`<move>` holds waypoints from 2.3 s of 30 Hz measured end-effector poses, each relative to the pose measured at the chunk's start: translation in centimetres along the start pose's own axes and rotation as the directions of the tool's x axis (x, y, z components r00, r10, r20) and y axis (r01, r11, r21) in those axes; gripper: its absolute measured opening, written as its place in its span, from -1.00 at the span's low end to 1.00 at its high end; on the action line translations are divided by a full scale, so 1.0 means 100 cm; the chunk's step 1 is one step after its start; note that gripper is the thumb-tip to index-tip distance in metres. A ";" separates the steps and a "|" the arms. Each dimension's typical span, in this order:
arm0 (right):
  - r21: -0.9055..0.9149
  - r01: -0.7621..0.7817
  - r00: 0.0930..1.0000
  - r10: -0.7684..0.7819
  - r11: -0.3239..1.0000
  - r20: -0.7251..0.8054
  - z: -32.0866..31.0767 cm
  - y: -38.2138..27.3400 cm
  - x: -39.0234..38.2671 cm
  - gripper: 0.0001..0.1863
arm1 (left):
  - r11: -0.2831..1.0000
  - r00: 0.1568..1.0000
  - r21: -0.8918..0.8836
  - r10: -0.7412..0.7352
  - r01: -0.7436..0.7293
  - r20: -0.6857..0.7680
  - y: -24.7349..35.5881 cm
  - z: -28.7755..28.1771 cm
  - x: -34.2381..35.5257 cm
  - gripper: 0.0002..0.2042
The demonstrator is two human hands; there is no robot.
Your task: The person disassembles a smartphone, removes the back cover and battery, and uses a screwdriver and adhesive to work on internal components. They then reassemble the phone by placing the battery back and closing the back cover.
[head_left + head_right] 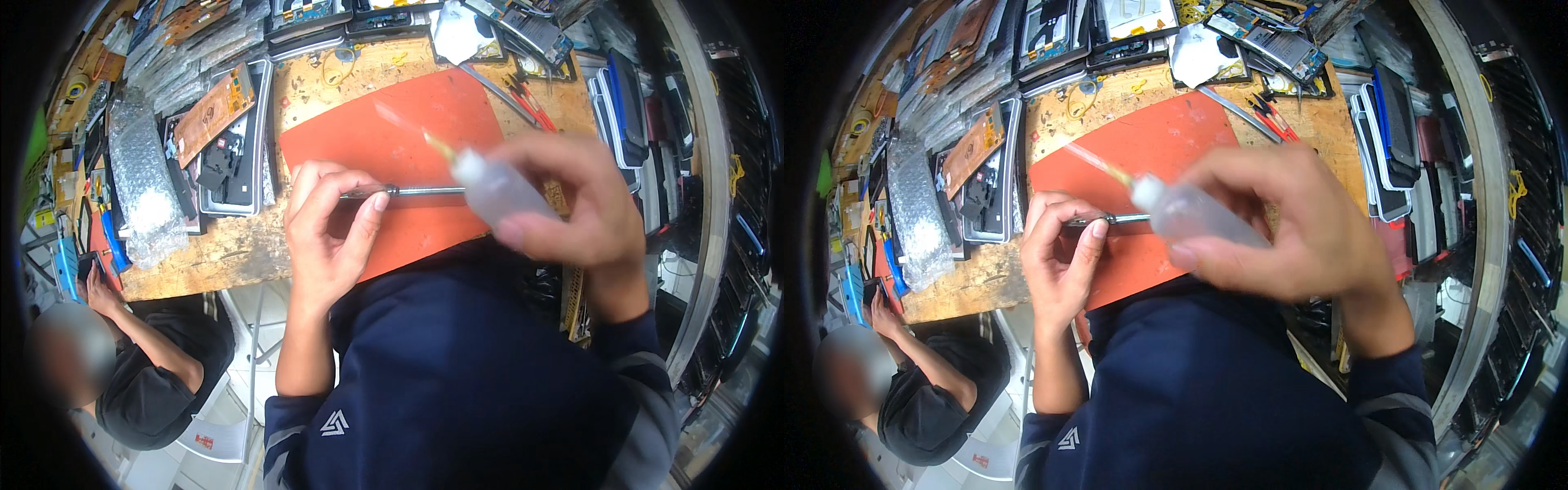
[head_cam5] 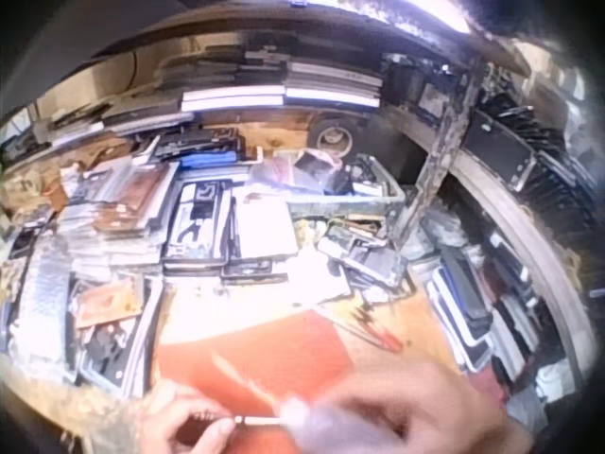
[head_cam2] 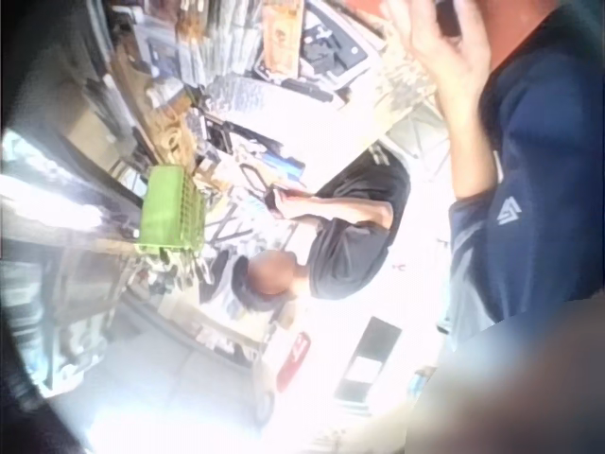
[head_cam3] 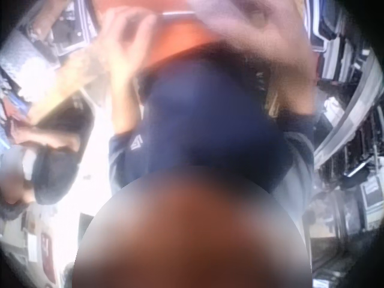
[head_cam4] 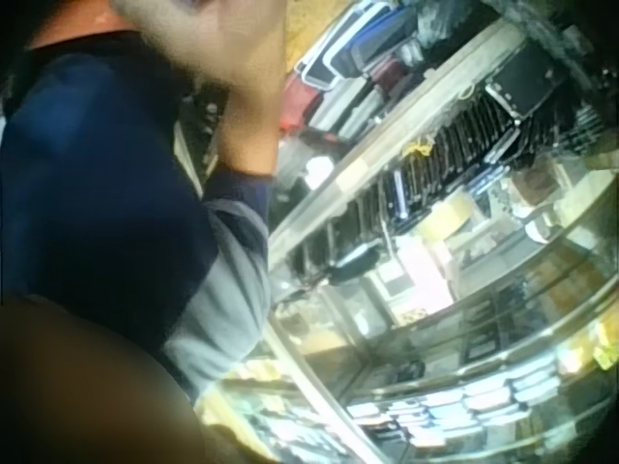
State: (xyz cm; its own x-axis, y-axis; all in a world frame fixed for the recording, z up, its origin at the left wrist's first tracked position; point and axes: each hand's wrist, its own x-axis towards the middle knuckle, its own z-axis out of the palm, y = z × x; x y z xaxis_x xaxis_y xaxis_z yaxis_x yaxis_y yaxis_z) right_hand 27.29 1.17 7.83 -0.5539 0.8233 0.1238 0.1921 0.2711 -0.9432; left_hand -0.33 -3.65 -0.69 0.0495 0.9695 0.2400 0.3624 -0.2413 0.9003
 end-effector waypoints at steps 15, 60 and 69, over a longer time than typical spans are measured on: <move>0.221 -0.670 0.742 0.624 0.709 0.246 0.015 -0.018 -0.030 -0.63 | 1.000 1.000 0.025 -0.004 0.004 0.010 0.001 -0.002 0.002 -0.86; -0.022 -0.527 0.829 0.520 0.850 0.205 0.007 -0.018 -0.022 -0.72 | 0.999 1.000 0.038 0.025 -0.025 0.015 0.003 -0.003 0.004 -0.87; -0.006 -0.430 0.896 0.428 0.903 0.116 0.012 -0.013 -0.024 -0.77 | 0.998 0.999 0.043 0.036 -0.037 0.019 0.002 -0.003 0.004 -0.87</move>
State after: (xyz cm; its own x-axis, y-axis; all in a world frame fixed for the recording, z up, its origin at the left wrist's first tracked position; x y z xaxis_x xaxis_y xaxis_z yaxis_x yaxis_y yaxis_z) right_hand 27.44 -1.77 8.41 -0.5085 0.7961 -0.3281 0.4162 -0.1063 -0.9030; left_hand -0.52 -3.30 -0.36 0.0801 0.9608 0.2656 0.4001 -0.2750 0.8742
